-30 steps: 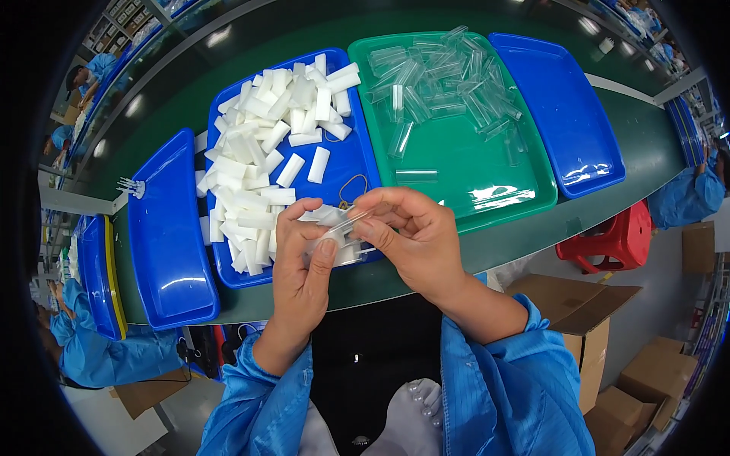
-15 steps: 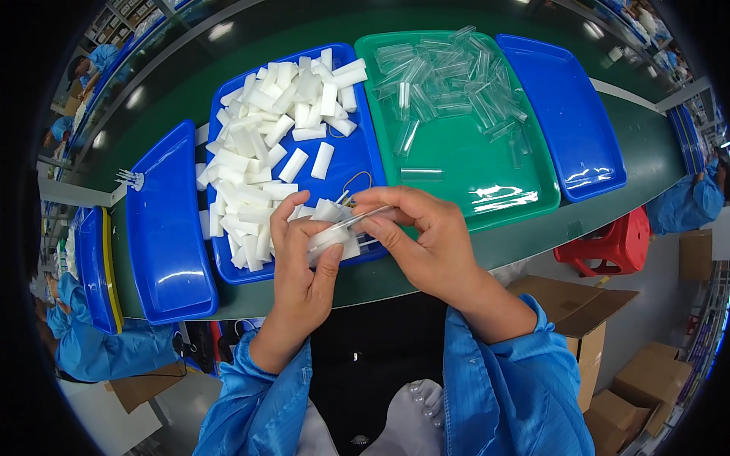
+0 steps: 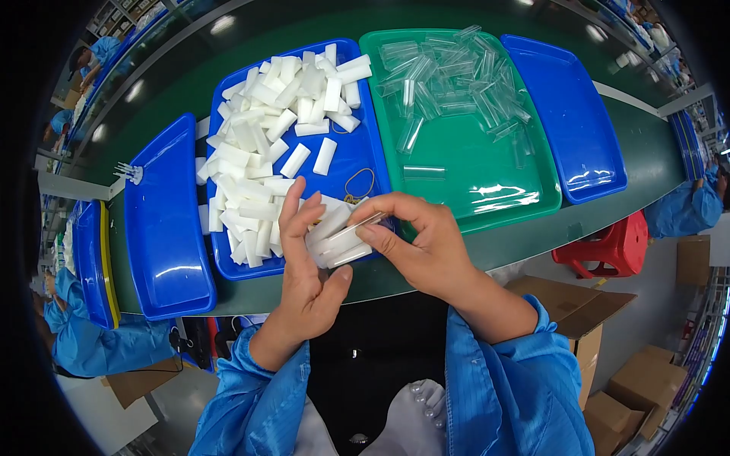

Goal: The person attaches white pieces onto a plastic holder, slides clear tubes over each piece, and secures the bundle with a rubber band before placing it onto the assembly line track. They then begin assembling another unit with white pieces and a holder.

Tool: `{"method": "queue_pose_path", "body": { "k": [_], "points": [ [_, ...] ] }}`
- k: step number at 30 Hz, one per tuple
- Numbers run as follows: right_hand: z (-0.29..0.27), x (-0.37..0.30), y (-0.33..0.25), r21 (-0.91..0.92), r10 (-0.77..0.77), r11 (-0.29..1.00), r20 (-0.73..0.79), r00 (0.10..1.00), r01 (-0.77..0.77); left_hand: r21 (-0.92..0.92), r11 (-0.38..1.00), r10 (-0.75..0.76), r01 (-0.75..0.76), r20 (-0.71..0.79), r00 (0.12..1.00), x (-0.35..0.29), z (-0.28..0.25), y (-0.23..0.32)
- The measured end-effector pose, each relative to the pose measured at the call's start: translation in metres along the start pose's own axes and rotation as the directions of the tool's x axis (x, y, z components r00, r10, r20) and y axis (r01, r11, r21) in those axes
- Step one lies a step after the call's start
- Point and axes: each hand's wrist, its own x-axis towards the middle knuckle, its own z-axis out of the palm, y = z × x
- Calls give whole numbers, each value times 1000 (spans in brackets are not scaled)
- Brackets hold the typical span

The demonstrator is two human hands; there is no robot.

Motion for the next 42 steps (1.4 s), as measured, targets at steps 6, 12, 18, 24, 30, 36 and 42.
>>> {"method": "queue_pose_path", "body": {
  "k": [6, 12, 18, 24, 30, 36, 42],
  "points": [
    [6, -2, 5, -16, -47, 999, 62, 997, 48, -136, 984, 115, -118, -26, 993, 0, 6, -6],
    [16, -6, 6, -64, -99, 993, 42, 994, 101, -89, 977, 186, -193, -83, 979, -4, 6, -11],
    [8, -3, -3, -230, -283, 927, 94, 954, 298, -255, 928, 243, -270, -134, 961, -3, 7, -8],
    [-3, -1, -12, -362, -457, 781, 223, 861, 508, -313, 949, 80, -48, 90, 993, 1, -12, -6],
    [-3, -10, -3, -373, -519, 704, 310, 797, 604, -586, 795, -157, 155, 47, 986, 0, -3, 4],
    [-10, -5, -7, -252, -471, 788, 340, 814, 561, -305, 943, -89, 135, 161, 983, 0, -10, -2],
    [-50, 30, 0, -515, -385, 757, 146, 912, 402, -285, 945, -132, 161, 117, 984, 1, -7, 2]
  ]
}}
